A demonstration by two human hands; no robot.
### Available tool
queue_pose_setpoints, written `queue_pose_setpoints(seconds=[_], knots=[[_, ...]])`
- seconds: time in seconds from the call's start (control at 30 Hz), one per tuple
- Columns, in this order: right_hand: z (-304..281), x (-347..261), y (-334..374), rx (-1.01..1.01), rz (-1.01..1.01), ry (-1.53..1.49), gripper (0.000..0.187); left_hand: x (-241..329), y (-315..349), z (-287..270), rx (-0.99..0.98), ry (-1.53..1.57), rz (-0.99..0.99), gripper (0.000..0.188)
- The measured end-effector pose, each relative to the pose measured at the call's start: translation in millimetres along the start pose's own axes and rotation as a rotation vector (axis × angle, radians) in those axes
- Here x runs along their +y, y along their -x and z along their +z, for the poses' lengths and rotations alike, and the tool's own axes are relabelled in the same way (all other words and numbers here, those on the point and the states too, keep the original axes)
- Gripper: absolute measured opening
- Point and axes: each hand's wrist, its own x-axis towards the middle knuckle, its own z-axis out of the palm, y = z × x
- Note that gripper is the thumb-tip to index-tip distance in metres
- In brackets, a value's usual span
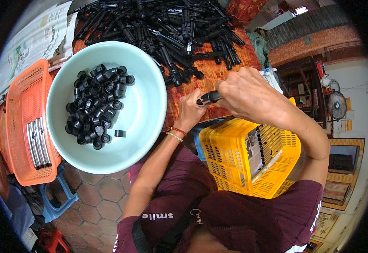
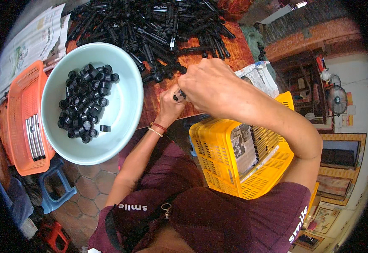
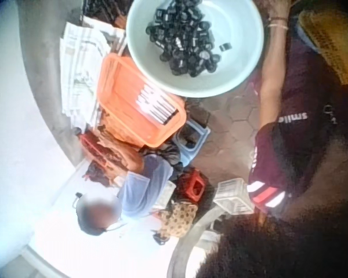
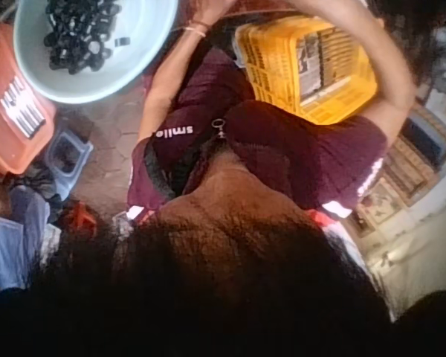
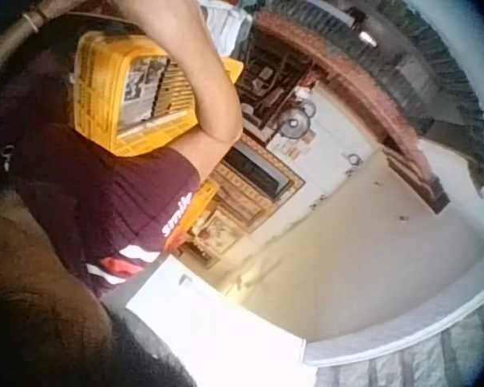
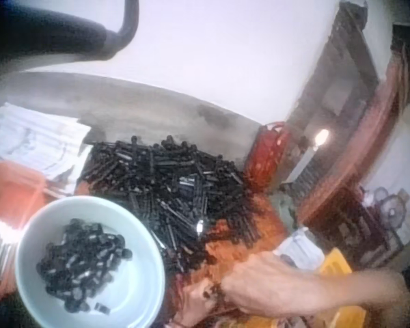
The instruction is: The person repeatedly picks up a black cylindrical component and a silver metal rod, inserts the rod into the component, and places the assembled unit into a yellow basket. The process is repeated continuously with parts from a large pile on the table.
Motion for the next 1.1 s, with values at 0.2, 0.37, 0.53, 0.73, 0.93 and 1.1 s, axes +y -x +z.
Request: queue_pose_setpoints(seconds=[0.2, 0.37, 0.53, 0.73, 0.93, 1.1], knots=[[3.1, -3.8, -1.9, -0.001, 0.060, 0.023, 0.016, 0.4, -0.7, 0.7, 0.016, 0.015, -0.003, 0.030], [1.0, 0.4, -2.0, -0.001, 0.068, -0.004, 0.025, -0.7, -1.9, 2.1, 0.030, 0.006, 0.018, 0.029], [-3.2, -6.4, -6.5, -0.059, 0.149, -0.017, 0.027, 2.5, -3.3, -0.3, 0.021, 0.009, 0.002, 0.023], [2.0, -6.1, -3.0, 0.032, 0.171, -0.016, 0.031, 6.4, -2.3, -0.1, 0.029, 0.000, -0.001, 0.023], [0.6, -4.3, -6.8, -0.083, 0.305, -0.085, 0.038, 8.4, 2.0, -1.0, 0.040, -0.040, -0.021, 0.024], [-0.2, 3.4, -5.5, -0.122, 0.308, -0.126, 0.043, 6.6, 1.9, 0.8, 0.034, -0.099, -0.007, 0.025]])
